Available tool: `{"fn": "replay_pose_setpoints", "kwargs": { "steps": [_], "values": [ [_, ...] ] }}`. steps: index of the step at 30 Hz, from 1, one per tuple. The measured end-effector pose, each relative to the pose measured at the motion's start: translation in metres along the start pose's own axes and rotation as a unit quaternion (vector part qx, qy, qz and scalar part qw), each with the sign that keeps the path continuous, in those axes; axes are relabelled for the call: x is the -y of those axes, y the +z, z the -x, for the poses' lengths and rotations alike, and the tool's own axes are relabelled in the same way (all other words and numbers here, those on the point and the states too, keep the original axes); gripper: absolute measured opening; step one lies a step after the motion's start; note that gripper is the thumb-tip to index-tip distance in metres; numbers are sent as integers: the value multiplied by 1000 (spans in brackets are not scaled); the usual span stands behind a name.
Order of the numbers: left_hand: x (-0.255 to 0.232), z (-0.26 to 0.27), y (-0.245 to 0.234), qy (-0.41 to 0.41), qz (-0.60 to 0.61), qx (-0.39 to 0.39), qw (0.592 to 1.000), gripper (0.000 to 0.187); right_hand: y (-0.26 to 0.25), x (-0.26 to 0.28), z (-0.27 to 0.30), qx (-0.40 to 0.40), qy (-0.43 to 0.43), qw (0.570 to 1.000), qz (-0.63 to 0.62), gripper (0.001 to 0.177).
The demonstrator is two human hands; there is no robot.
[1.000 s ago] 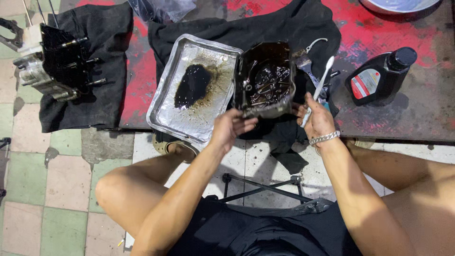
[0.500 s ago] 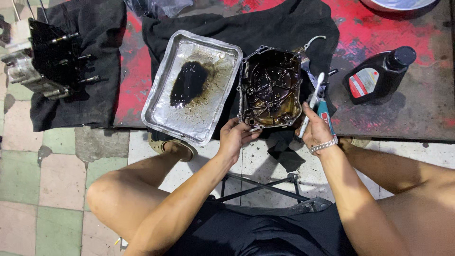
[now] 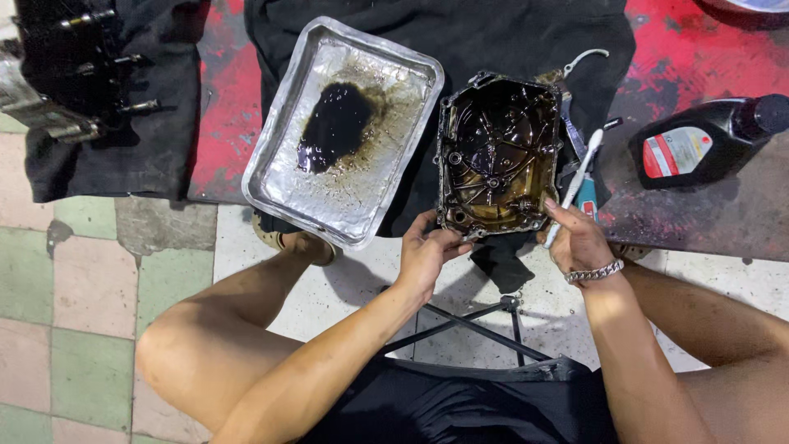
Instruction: The person scrubs the interior of a greasy engine casing with a toothbrush, removing dark sludge into a metal tray. They then pick up a separate engine component, scrub it with the toothbrush, and place it into the tray.
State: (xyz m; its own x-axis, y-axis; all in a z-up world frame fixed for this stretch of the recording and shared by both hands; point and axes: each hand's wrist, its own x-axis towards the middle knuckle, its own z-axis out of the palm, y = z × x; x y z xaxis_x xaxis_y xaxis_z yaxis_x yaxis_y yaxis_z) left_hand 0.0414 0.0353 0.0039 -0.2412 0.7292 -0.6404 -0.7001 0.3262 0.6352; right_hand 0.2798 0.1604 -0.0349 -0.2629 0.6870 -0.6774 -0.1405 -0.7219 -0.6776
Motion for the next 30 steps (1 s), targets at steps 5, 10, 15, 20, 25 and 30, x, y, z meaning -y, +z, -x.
{"fn": "replay_pose_setpoints", "kwargs": {
  "steps": [5, 10, 15, 20, 25, 30],
  "values": [
    [-10, 8, 8, -9, 29, 26, 999, 42, 13, 12, 5, -58, -80, 992, 77, 43],
    [-7, 17, 16, -62, 71, 89, 992, 33, 45, 57, 47, -182, -142, 932, 278, 47],
    [-5, 26, 27, -136, -100, 143, 975, 42, 69, 89, 52, -168, -291, 845, 416, 63],
    [-48, 18, 31, -21, -698, 173, 695, 60, 73, 122, 49, -120, -321, 779, 525, 76],
    [-124, 5, 26, 221, -695, -41, 683, 47, 87, 152, 46, -49, -356, 722, 591, 84],
    [-154, -17, 24, 476, -607, 68, 633, 54, 114, 194, 34, -27, -257, 713, 652, 85]
  ]
}}
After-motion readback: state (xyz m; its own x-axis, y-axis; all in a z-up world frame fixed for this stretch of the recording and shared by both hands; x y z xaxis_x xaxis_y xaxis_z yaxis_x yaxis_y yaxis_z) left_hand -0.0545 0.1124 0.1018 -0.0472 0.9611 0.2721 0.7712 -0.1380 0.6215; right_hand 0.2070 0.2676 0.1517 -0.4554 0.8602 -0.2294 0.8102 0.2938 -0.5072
